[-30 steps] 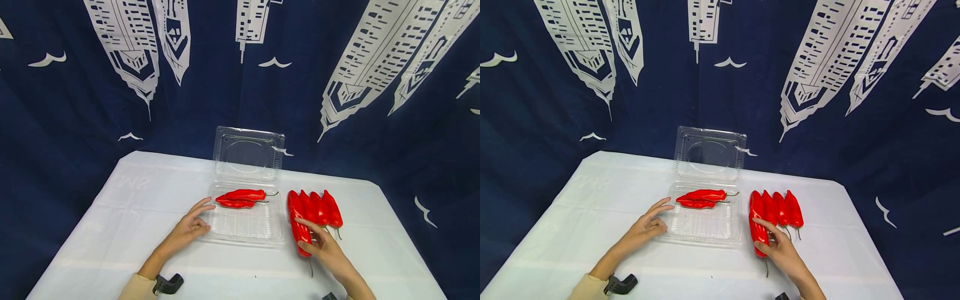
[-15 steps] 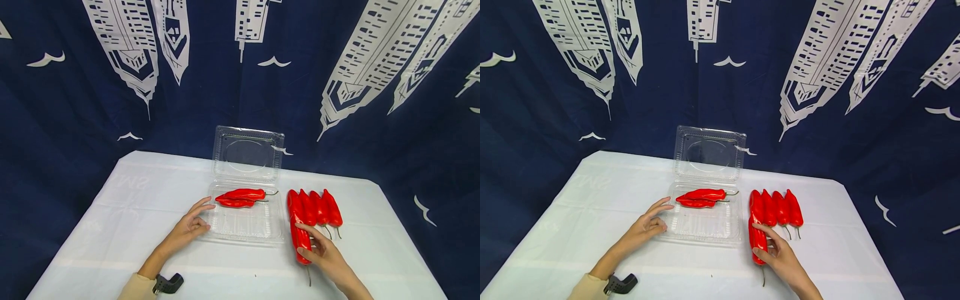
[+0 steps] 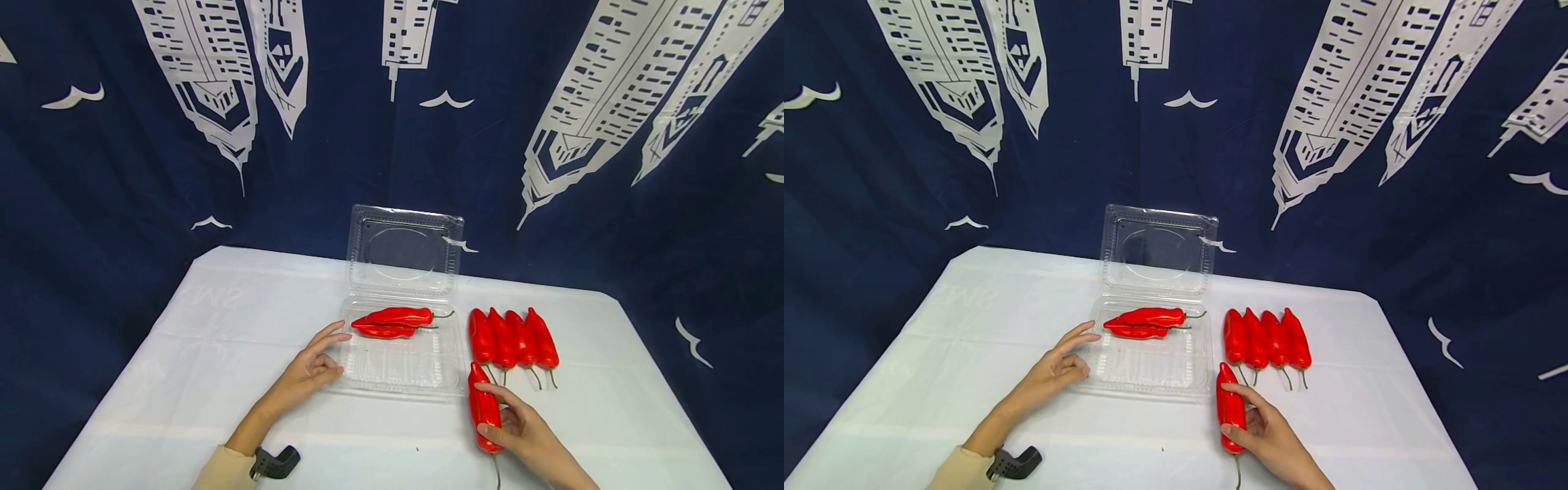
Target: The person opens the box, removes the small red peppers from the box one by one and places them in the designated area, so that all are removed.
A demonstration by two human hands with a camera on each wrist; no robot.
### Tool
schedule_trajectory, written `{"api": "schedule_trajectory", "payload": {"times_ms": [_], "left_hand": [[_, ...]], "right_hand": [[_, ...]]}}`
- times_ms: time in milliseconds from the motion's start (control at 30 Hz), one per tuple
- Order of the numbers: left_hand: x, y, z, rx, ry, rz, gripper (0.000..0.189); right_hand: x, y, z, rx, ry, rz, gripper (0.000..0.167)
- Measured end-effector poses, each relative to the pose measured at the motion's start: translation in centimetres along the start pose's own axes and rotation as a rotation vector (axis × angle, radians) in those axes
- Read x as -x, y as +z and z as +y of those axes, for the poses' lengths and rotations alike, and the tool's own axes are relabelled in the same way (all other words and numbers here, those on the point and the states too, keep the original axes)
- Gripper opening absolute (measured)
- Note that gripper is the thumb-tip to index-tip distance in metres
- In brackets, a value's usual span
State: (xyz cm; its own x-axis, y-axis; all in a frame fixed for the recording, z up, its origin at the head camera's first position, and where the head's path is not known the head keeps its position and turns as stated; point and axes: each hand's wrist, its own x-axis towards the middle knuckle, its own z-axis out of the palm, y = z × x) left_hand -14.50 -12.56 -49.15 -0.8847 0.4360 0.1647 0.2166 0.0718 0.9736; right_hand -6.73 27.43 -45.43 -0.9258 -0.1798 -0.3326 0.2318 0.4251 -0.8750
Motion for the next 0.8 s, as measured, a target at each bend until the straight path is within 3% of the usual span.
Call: {"api": "schedule_trajectory", "payload": {"times_ms": [400, 800], "left_hand": [[-0.04, 0.02, -0.21, -0.014, -0.01, 0.009, 0.056], [0.03, 0.06, -0.24, -0.012, -0.003, 0.009, 0.057]], "right_hand": [[0.18, 0.12, 0.63, 0.086, 0.026, -0.028, 0.07], [0.28, 0.27, 0.98, 0.26, 0.013, 0.058, 0.069]]}}
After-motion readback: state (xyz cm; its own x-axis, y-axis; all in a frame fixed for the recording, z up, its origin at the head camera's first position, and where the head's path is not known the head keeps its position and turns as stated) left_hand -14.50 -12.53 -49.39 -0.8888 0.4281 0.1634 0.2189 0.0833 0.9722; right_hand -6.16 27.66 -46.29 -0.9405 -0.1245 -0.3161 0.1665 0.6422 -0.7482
